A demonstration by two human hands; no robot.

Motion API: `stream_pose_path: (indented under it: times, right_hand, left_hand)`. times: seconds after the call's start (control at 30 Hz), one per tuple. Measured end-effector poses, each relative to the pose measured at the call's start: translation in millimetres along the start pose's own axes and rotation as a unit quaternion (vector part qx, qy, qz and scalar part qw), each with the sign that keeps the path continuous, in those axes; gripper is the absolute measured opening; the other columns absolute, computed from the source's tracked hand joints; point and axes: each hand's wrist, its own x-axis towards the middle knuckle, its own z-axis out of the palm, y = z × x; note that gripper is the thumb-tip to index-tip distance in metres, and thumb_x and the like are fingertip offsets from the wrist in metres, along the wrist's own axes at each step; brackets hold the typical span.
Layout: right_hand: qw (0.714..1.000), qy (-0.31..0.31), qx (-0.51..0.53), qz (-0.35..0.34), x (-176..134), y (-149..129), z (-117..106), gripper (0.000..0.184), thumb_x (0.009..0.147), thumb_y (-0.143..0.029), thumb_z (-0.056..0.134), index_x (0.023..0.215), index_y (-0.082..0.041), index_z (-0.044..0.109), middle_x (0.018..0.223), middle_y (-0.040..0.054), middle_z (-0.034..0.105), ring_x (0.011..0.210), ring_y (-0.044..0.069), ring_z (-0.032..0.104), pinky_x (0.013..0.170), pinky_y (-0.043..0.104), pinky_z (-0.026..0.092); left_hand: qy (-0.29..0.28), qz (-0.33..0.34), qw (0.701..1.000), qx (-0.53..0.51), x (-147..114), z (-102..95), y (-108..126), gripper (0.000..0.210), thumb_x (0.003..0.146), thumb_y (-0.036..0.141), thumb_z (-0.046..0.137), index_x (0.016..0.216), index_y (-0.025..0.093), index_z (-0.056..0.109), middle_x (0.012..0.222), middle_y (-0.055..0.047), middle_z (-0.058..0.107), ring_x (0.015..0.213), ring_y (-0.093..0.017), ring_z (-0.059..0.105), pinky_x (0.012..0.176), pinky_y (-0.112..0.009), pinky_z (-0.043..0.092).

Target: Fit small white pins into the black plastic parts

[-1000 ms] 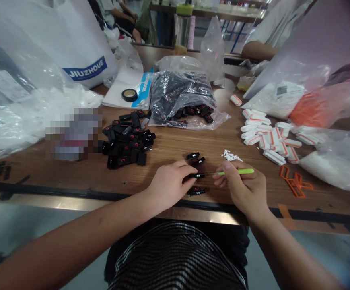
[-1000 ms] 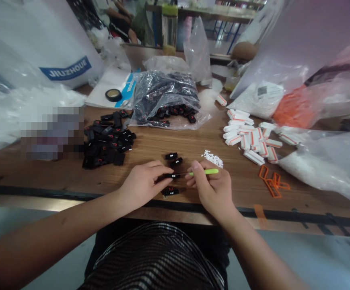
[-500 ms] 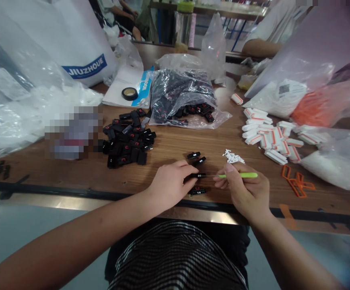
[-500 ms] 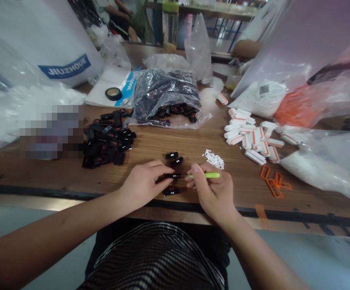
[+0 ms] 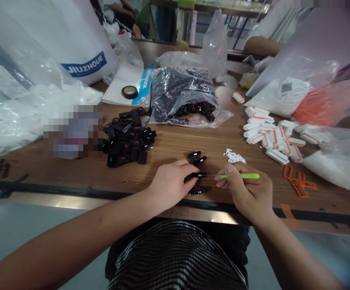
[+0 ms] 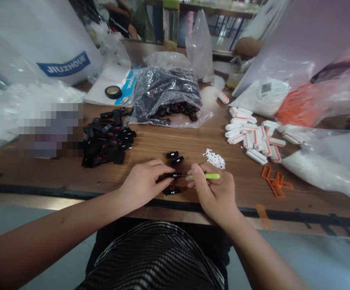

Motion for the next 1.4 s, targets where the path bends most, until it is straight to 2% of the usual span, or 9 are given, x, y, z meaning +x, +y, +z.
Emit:
stream_pose_path:
  times: [0.1, 0.2, 0.3, 0.37, 0.47, 0.57, 0.77, 0.97, 1.4]
  right_hand:
    - [0.994, -0.04, -0.081, -0.069, 0, -7, -3, 0.025, 0.097, -0.028, 0.055, 0.076, -0.021, 0.065, 0.069, 0.0009, 0.069, 0.059, 0.013, 0.066, 0.057, 0.026, 0.052]
    - [0.97, -0.086, -0.158, -0.166, 1, -15, -4, 0.023, 0.097, -0.023, 0.054, 0.075, -0.021, 0.062, 0.065, 0.0002, 0.065, 0.058, 0.012, 0.061, 0.056, 0.027, 0.046]
    - [0.952, -0.11, -0.177, -0.223, 3, -17, -5, 0.023, 0.096, -0.02, 0.054, 0.073, -0.02, 0.06, 0.061, -0.0011, 0.06, 0.053, 0.011, 0.055, 0.053, 0.027, 0.043]
    - [0.965, -0.099, -0.146, -0.195, 3, -13, -5, 0.023, 0.095, -0.02, 0.055, 0.073, -0.02, 0.062, 0.062, -0.0006, 0.062, 0.053, 0.011, 0.057, 0.053, 0.026, 0.045]
    - [0.997, -0.019, -0.027, -0.07, 3, -4, -4, 0.023, 0.096, -0.025, 0.056, 0.077, -0.02, 0.067, 0.068, 0.0009, 0.069, 0.055, 0.011, 0.063, 0.052, 0.025, 0.051]
    - [0.998, 0.026, 0.061, 0.012, 2, 3, -2, 0.025, 0.096, -0.031, 0.058, 0.077, -0.02, 0.069, 0.068, 0.0016, 0.07, 0.053, 0.012, 0.065, 0.05, 0.024, 0.054]
    - [0.998, 0.01, 0.059, 0.022, 1, 3, -1, 0.026, 0.095, -0.033, 0.059, 0.077, -0.019, 0.07, 0.068, 0.002, 0.071, 0.054, 0.012, 0.067, 0.051, 0.024, 0.055]
    - [0.997, 0.047, 0.06, 0.013, 0, 3, -1, 0.026, 0.096, -0.032, 0.059, 0.076, -0.02, 0.07, 0.068, 0.0016, 0.071, 0.052, 0.012, 0.066, 0.05, 0.023, 0.055]
    - [1.0, -0.017, 0.022, 0.012, 3, 1, -2, 0.026, 0.096, -0.032, 0.057, 0.077, -0.019, 0.069, 0.069, 0.0011, 0.071, 0.056, 0.011, 0.067, 0.053, 0.023, 0.055]
  left_hand:
    - [0.003, -0.006, 1.0, -0.006, 0, 0.1, 1, 0.019, 0.085, 0.019, 0.07, 0.104, 0.022, 0.073, 0.102, -0.002, 0.072, 0.07, -0.014, 0.064, 0.067, -0.03, 0.053]
    - [-0.001, -0.02, 1.0, -0.007, 0, -1.0, 2, 0.019, 0.085, 0.02, 0.072, 0.103, 0.021, 0.074, 0.1, -0.002, 0.072, 0.072, -0.015, 0.064, 0.069, -0.032, 0.053]
    - [-0.009, -0.027, 1.0, -0.005, 0, -2.3, 3, 0.019, 0.086, 0.021, 0.071, 0.104, 0.02, 0.073, 0.099, -0.002, 0.072, 0.073, -0.016, 0.065, 0.069, -0.032, 0.053]
    - [-0.009, -0.025, 1.0, -0.005, 0, -2.6, 3, 0.019, 0.086, 0.021, 0.07, 0.105, 0.021, 0.073, 0.1, -0.002, 0.072, 0.075, -0.016, 0.065, 0.071, -0.032, 0.053]
    - [-0.009, -0.018, 1.0, -0.002, 0, -2.2, 2, 0.019, 0.087, 0.021, 0.069, 0.105, 0.022, 0.074, 0.1, -0.002, 0.072, 0.074, -0.016, 0.065, 0.071, -0.031, 0.052]
    - [-0.01, -0.013, 1.0, -0.001, 0, -1.5, 2, 0.018, 0.087, 0.021, 0.068, 0.104, 0.022, 0.074, 0.099, -0.002, 0.071, 0.068, -0.013, 0.062, 0.067, -0.03, 0.05]
    - [-0.006, -0.011, 1.0, -0.002, 0, -0.3, 1, 0.019, 0.087, 0.022, 0.069, 0.106, 0.022, 0.074, 0.098, -0.001, 0.071, 0.065, -0.012, 0.059, 0.065, -0.029, 0.049]
    - [-0.002, -0.015, 1.0, -0.004, 0, -0.4, 0, 0.019, 0.087, 0.022, 0.069, 0.105, 0.022, 0.074, 0.099, -0.002, 0.071, 0.064, -0.012, 0.059, 0.064, -0.028, 0.049]
    - [-0.006, -0.01, 1.0, -0.002, -1, -0.1, -1, 0.019, 0.087, 0.021, 0.069, 0.106, 0.022, 0.073, 0.098, -0.002, 0.071, 0.067, -0.013, 0.061, 0.065, -0.028, 0.051]
